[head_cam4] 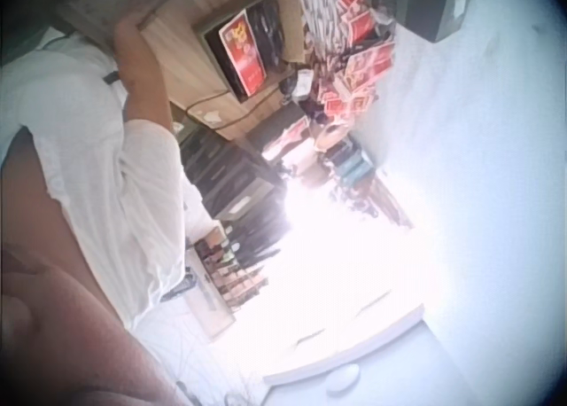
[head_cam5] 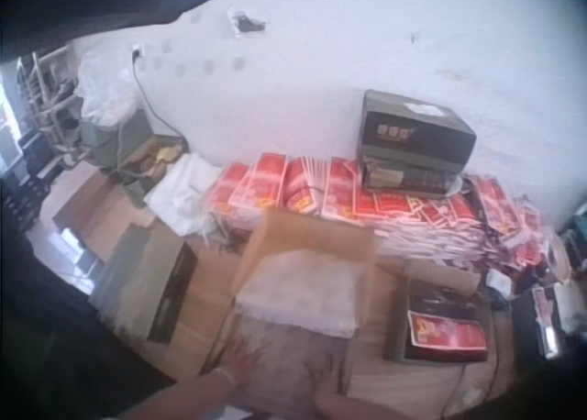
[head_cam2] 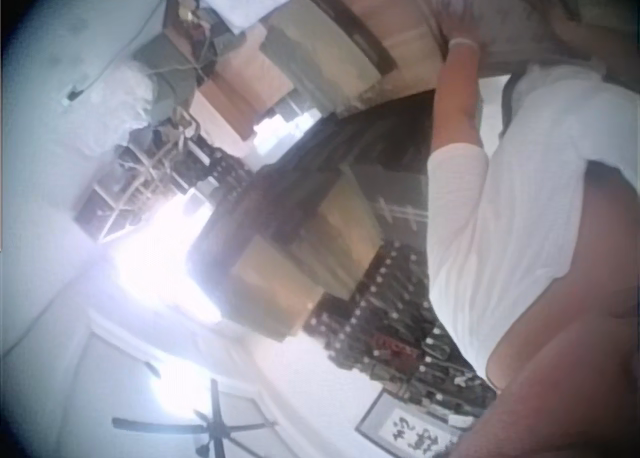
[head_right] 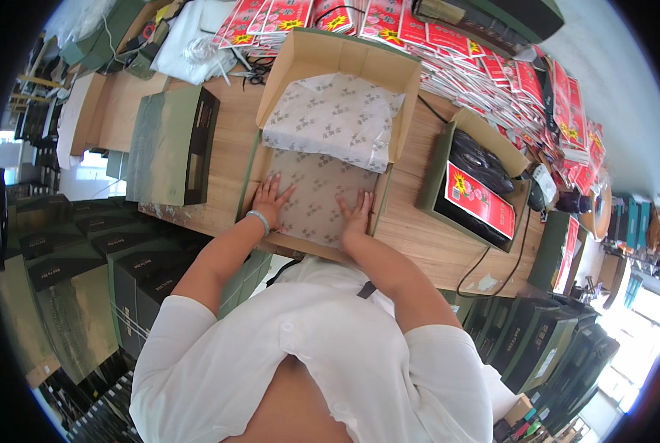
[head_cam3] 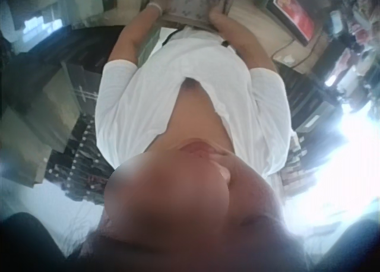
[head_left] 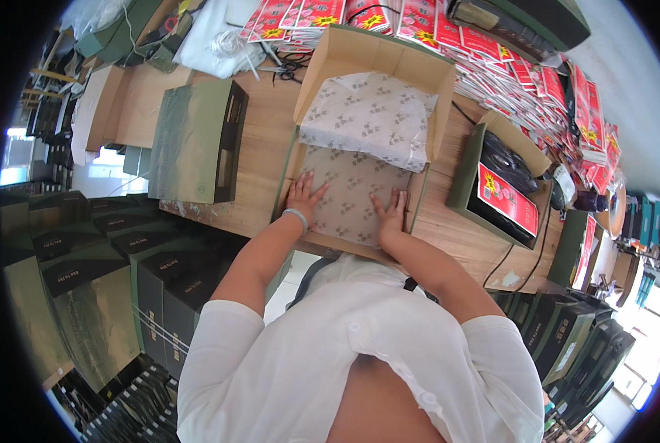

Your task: The person packs items into green cardboard boxes. They place tissue paper and small red packets inside, then use a hair dryer to heat and affix shipping labels to the box exteriors before stacking the finished packages.

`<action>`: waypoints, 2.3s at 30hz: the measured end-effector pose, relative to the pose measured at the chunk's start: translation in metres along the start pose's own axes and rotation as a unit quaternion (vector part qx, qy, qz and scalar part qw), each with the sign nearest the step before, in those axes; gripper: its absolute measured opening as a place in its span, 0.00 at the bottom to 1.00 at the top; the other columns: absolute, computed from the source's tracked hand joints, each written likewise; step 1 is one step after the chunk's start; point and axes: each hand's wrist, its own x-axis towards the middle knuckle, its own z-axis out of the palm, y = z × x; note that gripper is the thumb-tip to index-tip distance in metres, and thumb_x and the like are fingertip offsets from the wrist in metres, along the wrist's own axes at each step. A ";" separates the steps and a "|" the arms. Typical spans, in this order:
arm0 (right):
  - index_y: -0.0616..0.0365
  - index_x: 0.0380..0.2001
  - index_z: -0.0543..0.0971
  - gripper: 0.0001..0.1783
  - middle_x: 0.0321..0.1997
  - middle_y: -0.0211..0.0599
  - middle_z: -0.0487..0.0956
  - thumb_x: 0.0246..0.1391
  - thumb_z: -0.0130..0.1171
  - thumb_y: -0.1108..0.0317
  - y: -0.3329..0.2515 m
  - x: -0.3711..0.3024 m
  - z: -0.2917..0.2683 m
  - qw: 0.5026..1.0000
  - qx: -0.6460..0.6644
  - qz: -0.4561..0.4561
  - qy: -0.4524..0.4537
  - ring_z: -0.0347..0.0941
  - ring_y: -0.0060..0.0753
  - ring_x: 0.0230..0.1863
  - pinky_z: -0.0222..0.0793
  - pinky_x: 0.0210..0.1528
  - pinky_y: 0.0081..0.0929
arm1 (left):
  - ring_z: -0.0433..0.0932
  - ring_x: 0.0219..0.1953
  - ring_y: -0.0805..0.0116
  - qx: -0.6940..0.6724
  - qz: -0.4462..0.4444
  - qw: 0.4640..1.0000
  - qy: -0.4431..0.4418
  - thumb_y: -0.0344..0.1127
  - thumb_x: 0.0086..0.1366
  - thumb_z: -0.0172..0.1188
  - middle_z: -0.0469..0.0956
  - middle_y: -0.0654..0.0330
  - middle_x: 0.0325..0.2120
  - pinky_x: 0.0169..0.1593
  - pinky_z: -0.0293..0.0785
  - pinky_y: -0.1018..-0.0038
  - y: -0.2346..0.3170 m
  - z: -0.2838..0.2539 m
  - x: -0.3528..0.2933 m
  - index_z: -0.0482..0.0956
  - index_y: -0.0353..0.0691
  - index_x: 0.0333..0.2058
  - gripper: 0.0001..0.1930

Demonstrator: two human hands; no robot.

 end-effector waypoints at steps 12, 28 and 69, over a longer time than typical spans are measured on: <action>0.59 0.59 0.67 0.29 0.55 0.50 0.73 0.53 0.59 0.68 0.170 -0.111 0.070 0.675 0.556 0.194 0.444 0.70 0.52 0.54 0.63 0.59 0.43 | 0.73 0.52 0.49 -0.212 0.116 0.970 0.016 0.59 0.62 0.56 0.76 0.52 0.50 0.56 0.64 0.52 0.036 -0.050 -0.094 0.70 0.47 0.57 0.31; 0.59 0.36 0.79 0.10 0.37 0.47 0.79 0.48 0.56 0.76 0.325 -0.107 0.166 0.676 0.459 0.249 0.520 0.75 0.53 0.40 0.70 0.43 0.42 | 0.78 0.38 0.56 -0.110 0.194 0.961 0.163 0.34 0.58 0.55 0.80 0.58 0.30 0.47 0.69 0.57 0.177 0.005 -0.061 0.80 0.56 0.43 0.14; 0.49 0.58 0.65 0.32 0.59 0.47 0.65 0.48 0.63 0.65 0.306 -0.097 0.200 0.862 0.454 0.162 0.158 0.65 0.57 0.58 0.64 0.58 0.50 | 0.78 0.32 0.71 -0.271 0.032 0.544 0.793 0.55 0.70 0.35 0.78 0.77 0.39 0.32 0.76 0.75 0.323 -0.326 -0.349 0.60 0.69 0.61 0.22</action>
